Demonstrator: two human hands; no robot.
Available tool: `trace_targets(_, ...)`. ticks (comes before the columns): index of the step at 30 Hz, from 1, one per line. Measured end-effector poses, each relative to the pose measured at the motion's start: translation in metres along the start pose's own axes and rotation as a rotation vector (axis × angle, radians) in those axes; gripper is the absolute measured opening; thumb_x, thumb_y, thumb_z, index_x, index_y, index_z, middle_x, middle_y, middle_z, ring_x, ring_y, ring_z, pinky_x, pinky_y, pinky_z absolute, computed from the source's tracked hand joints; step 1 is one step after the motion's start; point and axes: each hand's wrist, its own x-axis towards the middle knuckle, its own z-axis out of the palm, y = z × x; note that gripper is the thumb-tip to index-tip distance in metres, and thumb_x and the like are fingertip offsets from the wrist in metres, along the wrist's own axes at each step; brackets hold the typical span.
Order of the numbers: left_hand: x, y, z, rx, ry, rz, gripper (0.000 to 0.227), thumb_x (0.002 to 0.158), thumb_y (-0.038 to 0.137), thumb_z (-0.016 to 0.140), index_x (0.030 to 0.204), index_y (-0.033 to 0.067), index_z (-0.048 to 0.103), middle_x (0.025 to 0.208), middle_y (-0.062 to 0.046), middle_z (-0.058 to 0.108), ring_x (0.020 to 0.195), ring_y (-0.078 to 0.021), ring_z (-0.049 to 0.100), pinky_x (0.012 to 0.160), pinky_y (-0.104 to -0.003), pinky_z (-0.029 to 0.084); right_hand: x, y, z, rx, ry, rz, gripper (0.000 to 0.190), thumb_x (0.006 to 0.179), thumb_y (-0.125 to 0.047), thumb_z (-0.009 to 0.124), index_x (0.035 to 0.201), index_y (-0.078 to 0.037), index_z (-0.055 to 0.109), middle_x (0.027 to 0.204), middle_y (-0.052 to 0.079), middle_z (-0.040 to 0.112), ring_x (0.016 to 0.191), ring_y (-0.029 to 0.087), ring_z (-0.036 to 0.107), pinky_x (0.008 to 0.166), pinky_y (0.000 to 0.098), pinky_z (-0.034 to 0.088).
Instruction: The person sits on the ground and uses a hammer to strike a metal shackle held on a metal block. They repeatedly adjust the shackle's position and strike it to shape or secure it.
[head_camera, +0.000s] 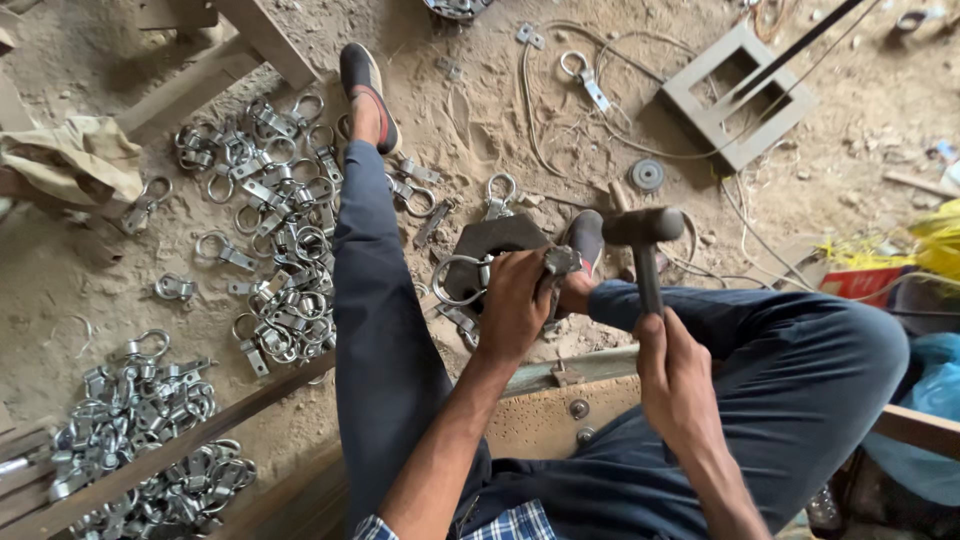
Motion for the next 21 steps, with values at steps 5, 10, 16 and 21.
trace_targets(5, 0.004, 0.003, -0.003, 0.01, 0.061, 0.052, 0.028, 0.097, 0.013, 0.069, 0.124, 0.0074, 0.066, 0.099, -0.011, 0.071, 0.096, -0.0295, 0.066, 0.095, -0.045, 0.048, -0.028, -0.037, -0.036, -0.152, 0.054, -0.219, 0.027, 0.101, -0.026, 0.05, 0.096, -0.003, 0.063, 0.051, 0.014, 0.045, 0.04, 0.022, 0.045, 0.045, 0.0396, 0.037)
trace_targets(10, 0.005, 0.0, 0.005, -0.026, 0.09, 0.045, 0.023, 0.099, 0.015, 0.068, 0.121, 0.007, 0.068, 0.093, -0.01, 0.071, 0.089, -0.0237, 0.066, 0.089, -0.043, 0.051, -0.027, -0.017, -0.077, 0.941, 0.163, -0.411, 0.014, 0.096, -0.01, 0.063, 0.105, 0.0, 0.068, 0.079, 0.015, 0.055, 0.06, 0.018, 0.055, 0.054, 0.0305, 0.04)
trace_targets(16, 0.003, -0.014, 0.019, -0.154, -0.055, -0.08, 0.025, 0.105, 0.02, 0.062, 0.127, 0.0119, 0.069, 0.085, -0.008, 0.07, 0.076, -0.0201, 0.065, 0.076, -0.041, 0.051, -0.006, 0.023, -0.011, -0.264, 0.006, -0.335, 0.013, 0.1, -0.015, 0.059, 0.098, -0.003, 0.063, 0.068, 0.012, 0.061, 0.052, 0.027, 0.057, 0.05, 0.0406, 0.04)
trace_targets(21, 0.009, -0.018, 0.012, 0.019, 0.167, 0.19, 0.015, 0.096, 0.017, 0.068, 0.107, 0.0068, 0.067, 0.094, -0.012, 0.07, 0.094, -0.0313, 0.064, 0.091, -0.047, 0.048, -0.022, 0.032, -0.025, 0.179, -0.116, 0.077, 0.039, 0.109, -0.035, 0.045, 0.089, -0.005, 0.059, 0.057, 0.005, 0.047, 0.046, 0.014, 0.04, 0.04, 0.0306, 0.031)
